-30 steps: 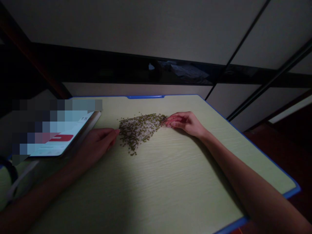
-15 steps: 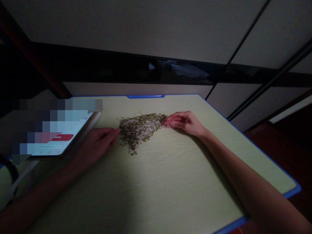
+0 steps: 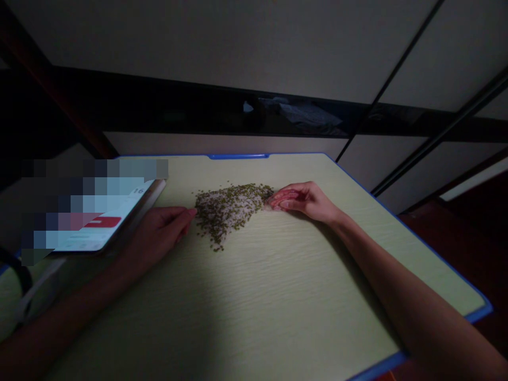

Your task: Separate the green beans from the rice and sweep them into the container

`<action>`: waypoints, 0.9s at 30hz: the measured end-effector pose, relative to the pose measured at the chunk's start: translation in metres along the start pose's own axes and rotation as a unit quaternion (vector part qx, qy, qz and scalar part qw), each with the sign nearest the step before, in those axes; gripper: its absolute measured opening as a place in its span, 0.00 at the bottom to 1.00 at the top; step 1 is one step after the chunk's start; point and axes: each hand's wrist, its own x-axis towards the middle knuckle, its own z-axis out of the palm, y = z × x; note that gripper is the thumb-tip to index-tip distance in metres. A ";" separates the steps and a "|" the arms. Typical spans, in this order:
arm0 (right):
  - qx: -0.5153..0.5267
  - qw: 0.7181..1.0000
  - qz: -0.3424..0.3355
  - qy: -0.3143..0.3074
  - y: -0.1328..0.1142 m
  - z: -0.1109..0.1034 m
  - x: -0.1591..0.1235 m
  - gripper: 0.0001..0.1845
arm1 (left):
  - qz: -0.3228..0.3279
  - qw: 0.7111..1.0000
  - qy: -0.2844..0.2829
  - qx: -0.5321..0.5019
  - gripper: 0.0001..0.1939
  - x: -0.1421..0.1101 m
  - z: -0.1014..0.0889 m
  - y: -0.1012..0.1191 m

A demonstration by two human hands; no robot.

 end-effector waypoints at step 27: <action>-0.045 0.999 -0.010 0.024 -0.002 0.003 0.002 0.10 | -0.005 1.000 -0.009 0.007 0.20 -0.002 -0.001 0.005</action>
